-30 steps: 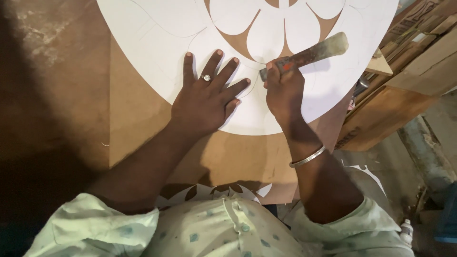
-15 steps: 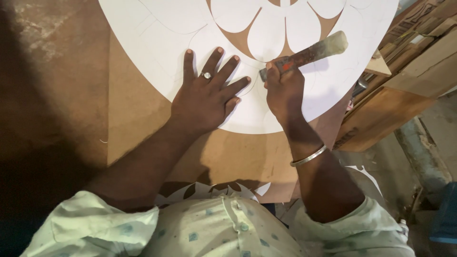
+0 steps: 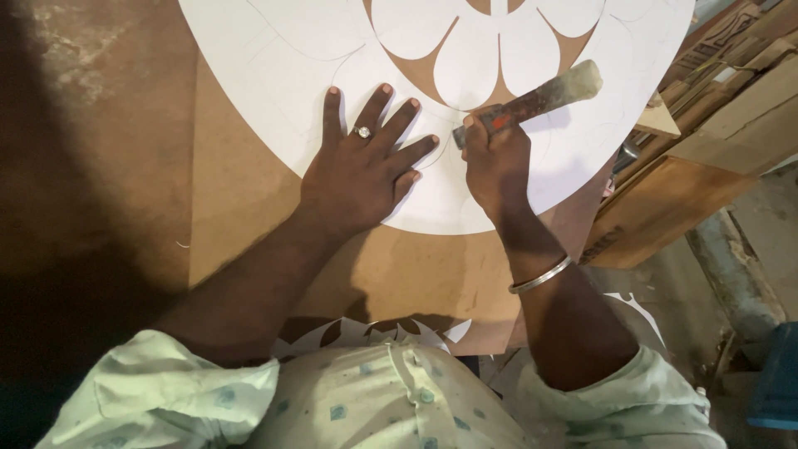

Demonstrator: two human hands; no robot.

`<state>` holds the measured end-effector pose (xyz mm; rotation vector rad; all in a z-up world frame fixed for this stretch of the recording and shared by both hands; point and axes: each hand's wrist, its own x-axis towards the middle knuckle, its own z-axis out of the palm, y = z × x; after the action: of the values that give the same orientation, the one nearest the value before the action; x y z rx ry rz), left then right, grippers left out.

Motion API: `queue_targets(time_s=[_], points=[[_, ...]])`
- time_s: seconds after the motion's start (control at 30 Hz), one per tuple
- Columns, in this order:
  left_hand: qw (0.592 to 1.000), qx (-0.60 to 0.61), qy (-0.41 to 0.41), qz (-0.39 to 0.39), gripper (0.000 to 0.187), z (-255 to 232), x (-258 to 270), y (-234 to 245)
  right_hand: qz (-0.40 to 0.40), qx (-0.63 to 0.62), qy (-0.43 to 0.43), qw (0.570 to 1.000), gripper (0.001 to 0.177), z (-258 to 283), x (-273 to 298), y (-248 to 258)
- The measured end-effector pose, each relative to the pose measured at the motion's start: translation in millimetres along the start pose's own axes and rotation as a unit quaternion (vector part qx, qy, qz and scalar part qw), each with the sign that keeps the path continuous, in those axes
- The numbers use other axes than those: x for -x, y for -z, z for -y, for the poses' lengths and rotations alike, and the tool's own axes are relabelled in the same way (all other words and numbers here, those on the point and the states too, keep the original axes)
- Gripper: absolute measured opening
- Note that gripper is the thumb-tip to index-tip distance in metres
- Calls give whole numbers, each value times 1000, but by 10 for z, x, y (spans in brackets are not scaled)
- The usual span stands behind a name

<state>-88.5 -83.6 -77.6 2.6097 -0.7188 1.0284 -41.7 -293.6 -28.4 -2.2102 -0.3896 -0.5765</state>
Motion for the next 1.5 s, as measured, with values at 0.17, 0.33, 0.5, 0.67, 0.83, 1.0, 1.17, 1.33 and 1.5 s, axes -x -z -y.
queue_targets(time_s=[0.17,0.33,0.5,0.67,0.83,1.0,1.17,1.33,1.5], points=[[1000,-8,5,13,48,-3,-21,-3,4,3,10,1000,21,-3,8,11],[999,-16,9,30,49,2,-12,-31,15,9,8,1000,22,17,37,19],[999,-14,11,34,49,-1,-28,-23,23,20,7,1000,20,11,37,44],[999,-19,6,30,50,3,-23,-22,27,21,2,999,19,-30,43,49],[1000,-14,7,27,50,0,-19,-14,45,17,1,999,19,-16,57,78],[1000,-8,6,17,49,17,1,-41,52,6,0,999,19,-57,64,67],[1000,-8,0,7,49,24,-2,-85,62,3,5,998,18,-86,78,98],[1000,-4,2,3,49,22,14,-66,74,-60,-2,995,18,-149,85,99],[1000,-5,0,4,49,20,15,-56,90,-30,12,995,20,-108,95,153]])
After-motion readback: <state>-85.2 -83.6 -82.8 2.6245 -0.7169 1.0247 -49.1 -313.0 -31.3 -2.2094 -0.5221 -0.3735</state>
